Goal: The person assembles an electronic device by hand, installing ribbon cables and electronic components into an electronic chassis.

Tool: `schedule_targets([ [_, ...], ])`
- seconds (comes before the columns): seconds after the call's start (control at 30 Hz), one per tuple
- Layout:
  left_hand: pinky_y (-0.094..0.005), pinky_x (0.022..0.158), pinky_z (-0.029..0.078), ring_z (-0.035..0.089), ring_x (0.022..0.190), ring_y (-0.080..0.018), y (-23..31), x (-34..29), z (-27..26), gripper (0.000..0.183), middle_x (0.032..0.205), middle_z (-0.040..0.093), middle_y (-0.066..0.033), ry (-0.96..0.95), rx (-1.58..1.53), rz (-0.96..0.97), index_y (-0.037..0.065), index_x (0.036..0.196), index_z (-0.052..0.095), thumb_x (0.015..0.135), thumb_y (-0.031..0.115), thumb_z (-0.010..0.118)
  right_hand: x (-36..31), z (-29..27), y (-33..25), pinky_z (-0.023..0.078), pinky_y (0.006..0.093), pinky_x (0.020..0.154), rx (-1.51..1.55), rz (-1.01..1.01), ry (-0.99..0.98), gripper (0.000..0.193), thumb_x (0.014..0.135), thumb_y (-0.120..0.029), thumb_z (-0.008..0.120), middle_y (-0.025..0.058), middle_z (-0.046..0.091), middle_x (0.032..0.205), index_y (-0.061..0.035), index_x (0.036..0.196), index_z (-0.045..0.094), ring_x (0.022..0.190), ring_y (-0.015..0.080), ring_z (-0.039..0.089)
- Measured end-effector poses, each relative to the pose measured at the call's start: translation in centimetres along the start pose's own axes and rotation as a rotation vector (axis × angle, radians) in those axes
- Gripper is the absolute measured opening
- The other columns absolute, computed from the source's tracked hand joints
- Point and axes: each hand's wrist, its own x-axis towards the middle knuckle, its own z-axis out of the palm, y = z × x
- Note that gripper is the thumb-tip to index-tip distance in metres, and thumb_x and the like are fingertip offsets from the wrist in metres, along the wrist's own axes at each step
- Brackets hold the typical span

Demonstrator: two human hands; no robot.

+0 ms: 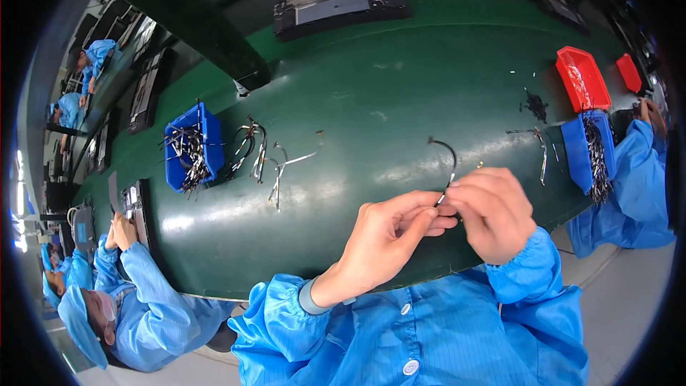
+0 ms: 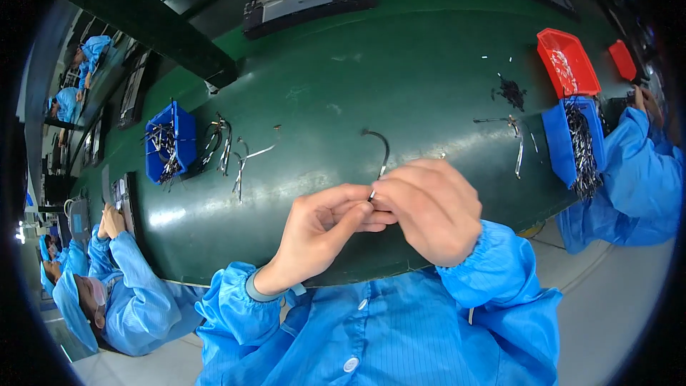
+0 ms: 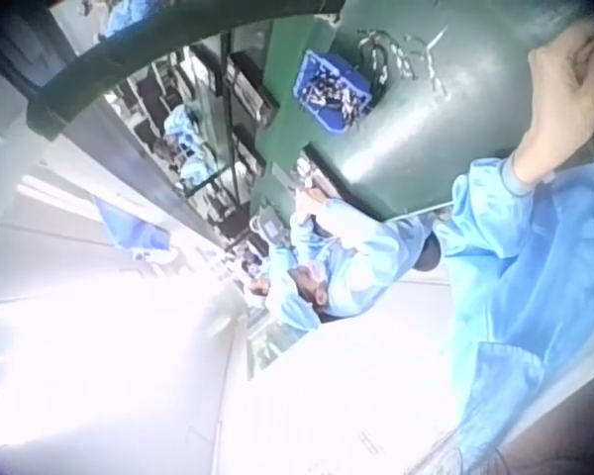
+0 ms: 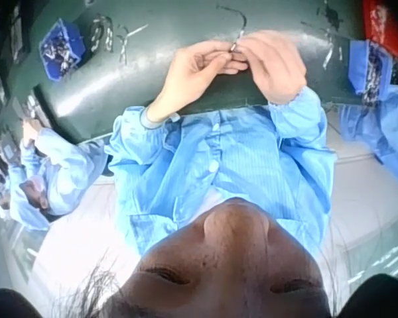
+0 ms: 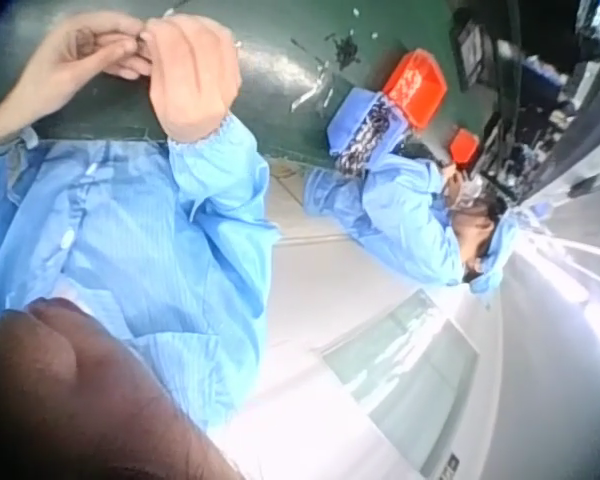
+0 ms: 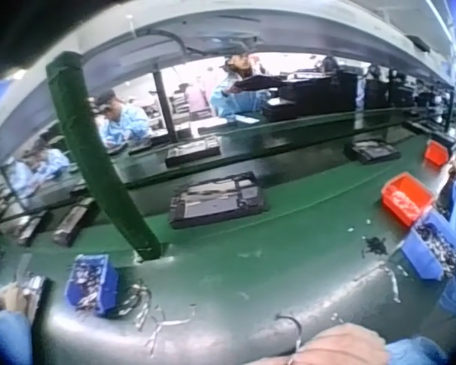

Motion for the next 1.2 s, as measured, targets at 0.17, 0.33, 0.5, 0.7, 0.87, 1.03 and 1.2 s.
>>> schedule_targets([
  [0.17,-0.0316,0.083,0.057,0.069,0.094,-0.0231,-0.3,0.3,0.3,0.023,0.098,0.070,-0.0177,0.063,0.082,0.072,-0.007,0.114,0.059,0.097,0.002,0.048,-0.1,0.3,0.6,0.055,0.0334,0.067,0.155,0.025,-0.076,0.026,0.068,-0.001,0.077,0.0119,0.067,0.089,0.0018,0.092,0.068,0.080,0.0279,0.066],
  [0.33,-0.0321,0.080,0.057,0.070,0.092,-0.0232,0.7,1.3,0.8,0.021,0.095,0.071,-0.0173,0.049,0.217,0.189,-0.006,0.113,0.060,0.096,0.001,0.049,0.5,-0.9,1.5,0.056,0.0327,0.069,0.046,-0.052,-0.078,0.026,0.068,0.001,0.076,0.0117,0.067,0.091,0.0015,0.093,0.068,0.082,0.0267,0.067],
  [0.5,-0.0335,0.088,0.056,0.066,0.102,-0.0246,4.2,4.0,0.6,0.026,0.106,0.066,-0.0192,-0.128,0.253,0.197,-0.009,0.120,0.054,0.098,0.002,0.047,2.6,-3.6,4.7,0.055,0.0331,0.068,-0.293,-0.042,0.215,0.016,0.076,0.004,0.068,0.0114,0.067,0.086,0.0004,0.092,0.065,0.077,0.0246,0.067],
  [0.7,-0.0304,0.073,0.059,0.071,0.083,-0.0215,9.6,15.2,-7.7,0.018,0.090,0.070,-0.0182,0.306,0.264,0.300,-0.012,0.100,0.061,0.092,0.001,0.051,4.0,-16.2,25.2,0.051,0.0464,0.079,-0.838,0.424,0.246,0.037,0.077,0.011,0.051,0.0269,0.065,0.091,0.0005,0.111,0.060,0.087,0.0419,0.064],
  [0.87,-0.0453,0.081,0.052,0.067,0.088,-0.0345,9.3,22.9,-18.8,0.018,0.093,0.071,-0.0155,1.008,0.841,0.402,0.000,0.086,0.071,0.081,0.015,0.062,11.9,-7.2,20.7,0.053,0.0371,0.083,-0.464,0.337,0.123,0.012,0.067,0.000,0.076,0.0191,0.069,0.100,0.0003,0.078,0.071,0.092,0.0324,0.068],
  [1.03,-0.0454,0.103,0.038,0.051,0.119,-0.0415,7.9,27.8,-21.9,0.035,0.124,0.058,-0.0243,1.123,0.826,-0.094,0.003,0.105,0.071,0.080,0.023,0.056,15.2,7.2,27.7,0.048,0.0389,0.094,-0.010,0.555,-0.101,0.053,0.081,-0.025,0.072,0.0218,0.063,0.118,-0.0063,0.127,0.055,0.110,0.0344,0.061],
  [1.2,-0.0457,0.098,0.044,0.056,0.118,-0.0378,9.1,28.1,-20.5,0.039,0.123,0.061,-0.0224,1.101,0.704,-0.242,0.002,0.112,0.066,0.081,0.023,0.056,16.5,15.7,31.5,0.042,0.0464,0.098,0.035,0.456,0.069,0.059,0.085,-0.024,0.065,0.0295,0.054,0.124,-0.0079,0.138,0.043,0.116,0.0468,0.051],
])
